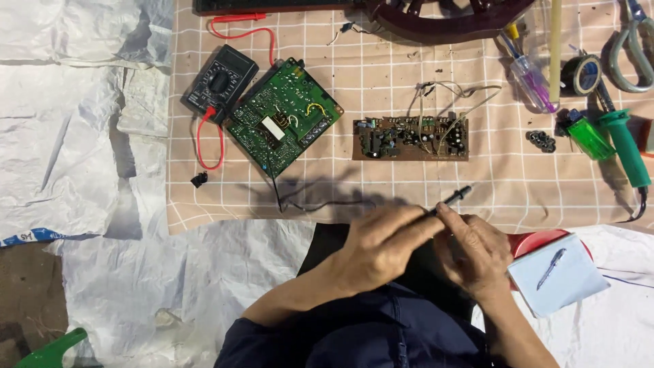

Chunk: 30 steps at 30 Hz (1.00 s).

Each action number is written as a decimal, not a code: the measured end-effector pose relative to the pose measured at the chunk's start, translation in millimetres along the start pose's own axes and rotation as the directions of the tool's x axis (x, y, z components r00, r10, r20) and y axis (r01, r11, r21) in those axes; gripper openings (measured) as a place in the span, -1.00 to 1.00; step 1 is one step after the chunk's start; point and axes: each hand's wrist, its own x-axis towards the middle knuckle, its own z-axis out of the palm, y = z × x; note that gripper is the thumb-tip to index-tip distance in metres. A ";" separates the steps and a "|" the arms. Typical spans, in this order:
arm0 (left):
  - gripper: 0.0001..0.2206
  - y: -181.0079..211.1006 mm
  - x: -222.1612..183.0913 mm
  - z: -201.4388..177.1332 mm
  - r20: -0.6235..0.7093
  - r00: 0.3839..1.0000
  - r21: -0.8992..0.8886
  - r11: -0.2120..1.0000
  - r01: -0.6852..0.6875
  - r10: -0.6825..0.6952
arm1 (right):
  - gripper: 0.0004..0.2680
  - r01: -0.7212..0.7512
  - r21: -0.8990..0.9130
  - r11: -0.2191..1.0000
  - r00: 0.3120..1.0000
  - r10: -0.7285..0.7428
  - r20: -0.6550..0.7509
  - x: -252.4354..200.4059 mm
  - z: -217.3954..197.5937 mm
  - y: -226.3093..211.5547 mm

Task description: Repairing an electronic device by soldering wires to a circuit board and testing with a multimeter

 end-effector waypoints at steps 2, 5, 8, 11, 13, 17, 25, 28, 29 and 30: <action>-0.84 5.1 -2.3 2.5 0.010 0.999 0.028 0.999 -0.046 0.046 | -0.82 0.025 -0.043 0.999 0.998 -0.028 -0.056 8.8 0.9 -7.0; -0.82 5.6 -12.7 -3.9 0.128 0.981 0.099 0.982 -0.159 0.146 | -0.78 0.100 -0.119 0.988 0.986 -0.114 -0.120 19.3 2.9 -12.3; -0.77 3.0 -7.2 -15.9 0.231 0.954 0.088 0.972 -0.217 0.192 | -0.67 0.040 -0.202 0.979 0.995 -0.058 -0.086 10.7 -6.4 -2.9; -0.69 -16.1 -27.7 -26.1 0.228 0.966 0.163 0.973 -0.163 0.124 | -0.85 -0.088 -0.359 0.929 0.984 0.025 -0.178 3.1 -11.0 19.1; -0.63 -32.8 -33.2 -31.1 0.225 0.972 0.276 0.953 -0.125 0.062 | -0.90 -0.119 -0.461 0.880 0.953 -0.028 -0.300 5.0 -16.4 32.7; -0.81 -44.8 -6.6 -51.7 -0.143 0.990 0.245 0.969 0.018 0.018 | -0.90 -0.072 -0.449 0.891 0.964 -0.053 -0.260 14.1 -31.6 48.9; -0.67 -62.8 -7.2 -63.5 -0.021 1.000 0.369 0.930 -0.003 0.012 | -0.96 -0.185 -0.216 0.959 0.978 0.157 -0.140 45.5 -24.4 62.2; -0.65 -77.0 -12.7 -58.8 -0.001 1.000 0.420 0.907 -0.019 0.021 | -0.86 -0.483 0.187 0.855 0.867 0.497 -0.032 80.6 -15.9 56.9; -0.65 -82.3 -16.3 -57.1 -0.011 1.000 0.469 0.883 -0.011 0.019 | -0.87 -0.504 0.280 0.817 0.860 0.506 0.072 90.3 -13.7 60.8; -0.65 -87.9 -19.9 -55.8 -0.023 1.000 0.519 0.855 -0.003 0.017 | -0.84 -0.527 0.367 0.767 0.849 0.498 0.177 100.6 -10.8 65.1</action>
